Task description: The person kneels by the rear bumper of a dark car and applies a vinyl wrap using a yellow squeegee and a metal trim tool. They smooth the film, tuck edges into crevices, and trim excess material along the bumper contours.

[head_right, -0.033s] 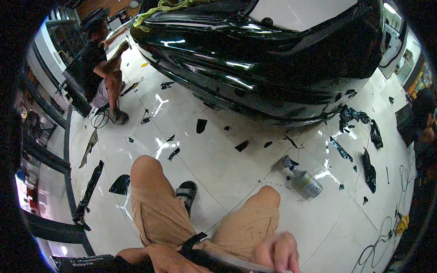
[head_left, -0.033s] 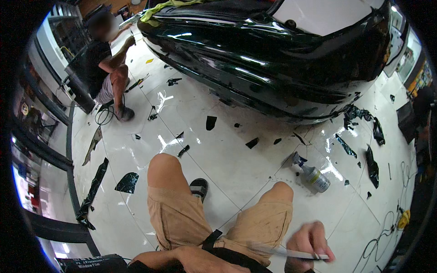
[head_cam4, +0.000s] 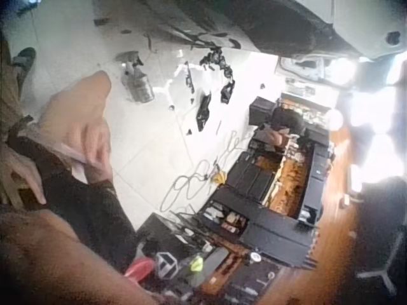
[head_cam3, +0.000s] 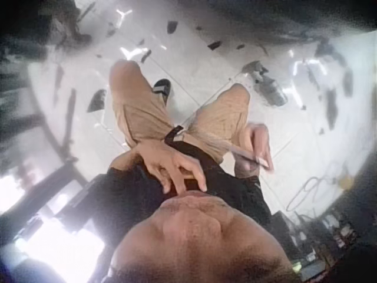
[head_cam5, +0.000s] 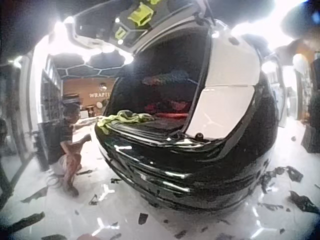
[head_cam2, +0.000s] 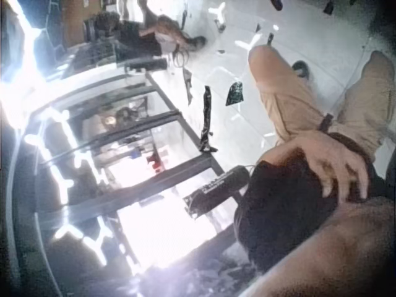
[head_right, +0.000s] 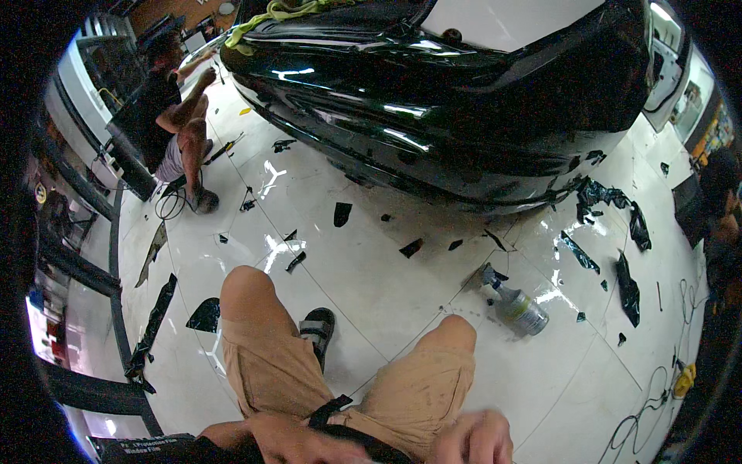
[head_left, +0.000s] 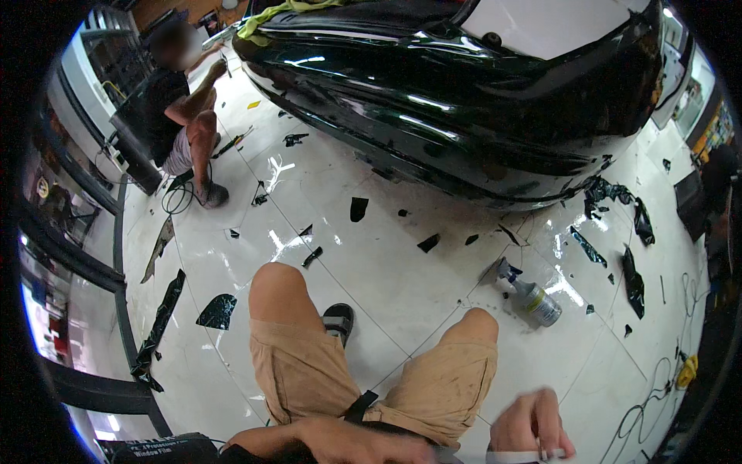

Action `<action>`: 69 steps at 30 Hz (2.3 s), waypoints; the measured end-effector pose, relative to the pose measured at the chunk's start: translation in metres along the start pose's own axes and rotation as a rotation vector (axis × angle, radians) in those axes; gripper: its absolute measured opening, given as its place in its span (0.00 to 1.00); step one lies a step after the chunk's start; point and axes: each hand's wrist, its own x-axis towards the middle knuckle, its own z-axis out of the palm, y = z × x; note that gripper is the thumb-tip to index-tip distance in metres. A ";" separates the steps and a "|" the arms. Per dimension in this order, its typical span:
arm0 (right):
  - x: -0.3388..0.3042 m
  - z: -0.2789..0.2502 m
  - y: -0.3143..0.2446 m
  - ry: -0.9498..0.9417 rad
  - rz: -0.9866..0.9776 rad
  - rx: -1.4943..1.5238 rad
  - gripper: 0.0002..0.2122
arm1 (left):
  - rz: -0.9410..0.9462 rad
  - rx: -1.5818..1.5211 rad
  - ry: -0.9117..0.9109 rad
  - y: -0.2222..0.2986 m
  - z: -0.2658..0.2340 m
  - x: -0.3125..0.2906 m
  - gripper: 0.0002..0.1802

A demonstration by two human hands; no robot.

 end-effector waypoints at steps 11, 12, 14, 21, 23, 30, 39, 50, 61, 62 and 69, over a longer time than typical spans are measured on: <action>-0.060 0.026 0.040 0.435 1.057 -0.373 0.21 | -0.189 0.594 0.817 0.052 -0.053 0.040 0.28; -0.063 0.004 0.033 0.494 1.011 -0.555 0.22 | -0.165 0.308 1.032 0.037 -0.057 0.043 0.29; -0.059 -0.040 0.032 0.776 0.819 -0.886 0.24 | -0.008 -0.161 1.316 0.000 -0.077 0.040 0.31; -0.026 -0.123 -0.037 0.935 0.629 -1.713 0.14 | 0.165 -0.762 1.447 -0.116 -0.161 0.024 0.18; 0.019 -0.116 -0.066 0.895 0.398 -1.936 0.10 | 0.133 -0.316 1.710 -0.086 -0.202 0.023 0.15; 0.126 -0.100 -0.115 0.421 0.094 -2.455 0.09 | 0.707 1.429 1.742 0.119 -0.389 -0.008 0.13; 0.161 -0.211 -0.026 0.130 0.054 -2.698 0.08 | 0.209 1.655 1.151 0.080 -0.359 0.002 0.36; 0.179 -0.293 0.027 0.344 0.377 -3.220 0.33 | -0.028 2.067 0.932 0.098 -0.412 -0.025 0.60; 0.220 -0.273 0.090 0.680 0.453 -2.516 0.53 | 0.166 0.978 0.469 0.153 -0.417 -0.045 0.50; 0.226 -0.280 0.106 0.670 0.454 -2.574 0.57 | 0.234 0.787 0.462 0.150 -0.408 -0.043 0.47; 0.228 -0.286 0.122 1.071 0.271 -2.035 0.33 | 0.436 1.696 0.490 0.217 -0.465 -0.040 0.35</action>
